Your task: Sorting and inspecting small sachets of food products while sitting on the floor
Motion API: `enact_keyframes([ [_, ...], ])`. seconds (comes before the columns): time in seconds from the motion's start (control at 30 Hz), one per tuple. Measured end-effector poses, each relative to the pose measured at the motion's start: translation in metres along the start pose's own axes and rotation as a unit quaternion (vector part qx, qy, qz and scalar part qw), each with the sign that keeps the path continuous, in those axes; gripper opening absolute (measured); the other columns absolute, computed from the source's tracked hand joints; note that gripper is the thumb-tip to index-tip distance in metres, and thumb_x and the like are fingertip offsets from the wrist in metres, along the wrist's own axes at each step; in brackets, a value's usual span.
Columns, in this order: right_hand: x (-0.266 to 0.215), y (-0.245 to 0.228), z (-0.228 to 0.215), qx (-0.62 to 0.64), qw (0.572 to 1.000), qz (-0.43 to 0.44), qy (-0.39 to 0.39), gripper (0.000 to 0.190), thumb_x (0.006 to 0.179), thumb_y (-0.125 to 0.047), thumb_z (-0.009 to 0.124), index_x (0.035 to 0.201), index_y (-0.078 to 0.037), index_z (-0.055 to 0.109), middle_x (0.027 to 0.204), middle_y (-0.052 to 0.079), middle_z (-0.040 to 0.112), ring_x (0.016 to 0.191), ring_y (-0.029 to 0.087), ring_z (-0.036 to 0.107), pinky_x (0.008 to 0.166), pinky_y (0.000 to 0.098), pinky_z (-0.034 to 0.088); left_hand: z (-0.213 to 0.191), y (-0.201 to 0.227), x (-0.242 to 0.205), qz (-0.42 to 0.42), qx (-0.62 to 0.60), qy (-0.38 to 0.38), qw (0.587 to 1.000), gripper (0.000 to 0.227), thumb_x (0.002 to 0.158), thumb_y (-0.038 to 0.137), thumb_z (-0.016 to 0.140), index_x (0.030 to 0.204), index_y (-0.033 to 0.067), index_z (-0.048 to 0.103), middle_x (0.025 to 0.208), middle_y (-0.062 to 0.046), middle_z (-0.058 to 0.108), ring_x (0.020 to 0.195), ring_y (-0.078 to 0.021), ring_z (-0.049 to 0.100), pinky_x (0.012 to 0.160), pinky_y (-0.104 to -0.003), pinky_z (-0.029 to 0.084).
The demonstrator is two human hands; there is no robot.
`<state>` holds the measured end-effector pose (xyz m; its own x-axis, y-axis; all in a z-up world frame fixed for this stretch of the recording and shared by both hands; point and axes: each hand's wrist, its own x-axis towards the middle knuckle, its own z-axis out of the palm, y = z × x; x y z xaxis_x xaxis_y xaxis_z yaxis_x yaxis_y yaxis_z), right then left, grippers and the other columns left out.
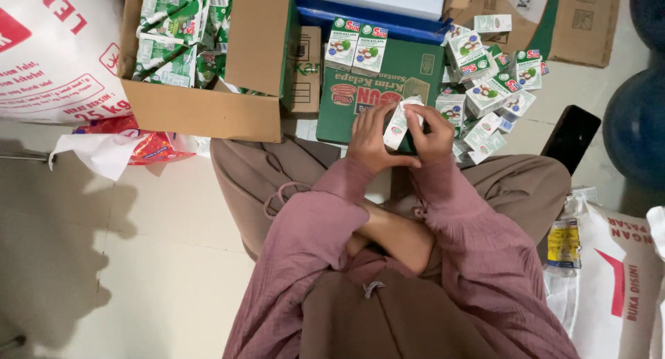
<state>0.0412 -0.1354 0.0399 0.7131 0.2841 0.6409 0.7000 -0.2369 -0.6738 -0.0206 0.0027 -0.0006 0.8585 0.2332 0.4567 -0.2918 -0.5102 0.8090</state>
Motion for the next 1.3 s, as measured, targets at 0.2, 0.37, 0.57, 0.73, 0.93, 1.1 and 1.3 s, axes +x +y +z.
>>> enact_keyframes([
  [0.2, 0.0, -0.015, -0.008, -0.045, 0.998, -0.032, 0.004, 0.009, 0.093, -0.005, 0.072, 0.1, -0.005, 0.077, 0.07, 0.008, 0.063, 0.059, 0.027, 0.061, 0.061, 0.0331, 0.05, 0.015, -0.049, -0.002, -0.036, 0.074, -0.155, 0.984, 0.087, 0.061, 0.05, 0.087, 0.136, 0.026, 0.048, 0.127, 0.006, 0.057, 0.12, -0.0152, 0.055, 0.105, -0.04, 0.038],
  [0.37, -0.023, -0.032, 0.005, -0.125, 0.987, -0.064, -0.077, 0.008, 0.088, -0.015, 0.074, 0.096, -0.013, 0.076, 0.057, 0.004, 0.054, 0.049, 0.027, 0.057, 0.052, 0.0378, 0.049, 0.029, -0.066, -0.004, -0.051, 0.033, -0.135, 0.989, 0.059, 0.071, 0.032, 0.077, 0.127, 0.036, 0.059, 0.113, 0.015, 0.067, 0.115, -0.0095, 0.059, 0.103, -0.034, 0.039],
  [0.57, -0.001, -0.012, -0.007, -0.063, 0.998, -0.018, -0.014, 0.006, 0.093, -0.009, 0.072, 0.097, -0.008, 0.077, 0.075, 0.008, 0.068, 0.065, 0.03, 0.065, 0.063, 0.0349, 0.052, 0.035, -0.056, -0.002, -0.035, 0.055, -0.098, 0.993, 0.063, 0.068, 0.029, 0.078, 0.127, 0.04, 0.058, 0.117, 0.017, 0.066, 0.117, -0.0052, 0.058, 0.105, -0.034, 0.038],
  [0.73, -0.011, 0.005, -0.014, -0.033, 0.999, -0.014, 0.029, 0.012, 0.094, -0.002, 0.069, 0.105, -0.002, 0.074, 0.094, 0.014, 0.073, 0.085, 0.033, 0.068, 0.074, 0.038, 0.053, 0.008, -0.012, 0.009, -0.003, 0.154, -0.074, 0.985, 0.059, 0.082, 0.015, 0.067, 0.135, 0.0386, 0.053, 0.149, 0.003, 0.045, 0.135, -0.0217, 0.046, 0.111, -0.047, 0.036],
  [0.93, -0.022, 0.021, -0.013, -0.076, 0.996, 0.025, 0.028, 0.019, 0.096, -0.009, 0.071, 0.113, -0.002, 0.069, 0.093, 0.016, 0.07, 0.081, 0.033, 0.065, 0.071, 0.0395, 0.052, -0.004, 0.0, 0.009, -0.025, 0.109, -0.105, 0.988, 0.077, 0.077, 0.037, 0.08, 0.144, 0.0298, 0.044, 0.15, -0.009, 0.038, 0.128, -0.0332, 0.048, 0.109, -0.053, 0.036],
  [1.1, -0.016, 0.022, -0.02, -0.092, 0.995, 0.014, 0.027, 0.011, 0.096, -0.007, 0.071, 0.105, -0.001, 0.073, 0.085, 0.015, 0.071, 0.074, 0.034, 0.067, 0.066, 0.0386, 0.052, 0.008, -0.02, 0.007, -0.071, 0.06, -0.106, 0.99, 0.094, 0.076, 0.018, 0.079, 0.154, 0.0268, 0.028, 0.146, -0.007, 0.046, 0.123, -0.0325, 0.051, 0.103, -0.049, 0.04],
  [1.3, -0.003, -0.005, -0.021, -0.164, 0.986, -0.019, -0.028, 0.014, 0.1, -0.005, 0.062, 0.108, 0.0, 0.072, 0.079, 0.013, 0.06, 0.069, 0.033, 0.062, 0.065, 0.0388, 0.05, 0.007, -0.011, 0.01, -0.101, 0.05, -0.139, 0.984, 0.1, 0.073, 0.049, 0.084, 0.152, 0.0188, 0.03, 0.139, -0.007, 0.053, 0.126, -0.0288, 0.049, 0.111, -0.052, 0.032],
])
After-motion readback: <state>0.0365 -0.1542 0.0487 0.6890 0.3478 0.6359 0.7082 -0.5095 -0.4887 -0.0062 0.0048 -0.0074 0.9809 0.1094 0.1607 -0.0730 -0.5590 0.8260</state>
